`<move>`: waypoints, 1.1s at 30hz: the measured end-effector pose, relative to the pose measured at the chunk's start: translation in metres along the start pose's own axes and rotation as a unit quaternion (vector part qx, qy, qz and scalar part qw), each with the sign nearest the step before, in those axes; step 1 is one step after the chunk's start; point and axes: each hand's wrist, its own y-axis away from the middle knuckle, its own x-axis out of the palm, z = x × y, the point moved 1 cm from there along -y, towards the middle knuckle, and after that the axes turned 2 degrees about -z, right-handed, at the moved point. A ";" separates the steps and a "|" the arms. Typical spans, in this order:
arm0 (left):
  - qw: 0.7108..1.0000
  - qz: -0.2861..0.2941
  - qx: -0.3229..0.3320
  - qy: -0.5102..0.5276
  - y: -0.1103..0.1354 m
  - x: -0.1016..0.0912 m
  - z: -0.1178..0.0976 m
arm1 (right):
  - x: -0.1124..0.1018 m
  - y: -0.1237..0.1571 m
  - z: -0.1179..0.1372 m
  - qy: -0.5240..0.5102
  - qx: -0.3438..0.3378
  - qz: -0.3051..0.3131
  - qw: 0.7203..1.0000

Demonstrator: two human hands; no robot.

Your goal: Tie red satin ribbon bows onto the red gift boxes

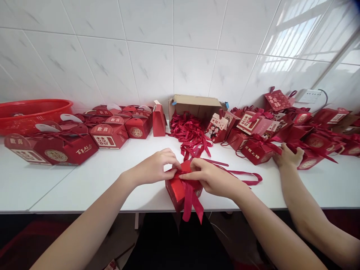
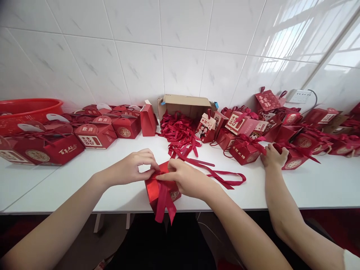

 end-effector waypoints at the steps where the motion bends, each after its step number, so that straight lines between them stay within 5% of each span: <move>1: 1.000 0.000 0.001 -0.016 -0.001 0.000 0.000 | 0.001 0.000 0.001 0.002 0.002 0.002 1.000; 5: 0.999 0.003 0.007 -0.053 -0.001 0.002 -0.004 | 0.003 0.000 0.001 -0.017 0.012 0.004 1.000; 20: 0.992 0.057 -0.019 0.113 0.001 0.010 -0.003 | 0.006 0.000 0.000 -0.126 -0.024 -0.029 0.991; 28: 0.999 -0.010 -0.026 0.031 0.005 0.001 0.000 | 0.006 0.001 -0.002 -0.113 -0.033 -0.039 0.992; 33: 0.986 -0.031 -0.042 0.161 0.008 0.010 -0.011 | 0.008 0.002 -0.001 -0.148 -0.041 -0.133 0.979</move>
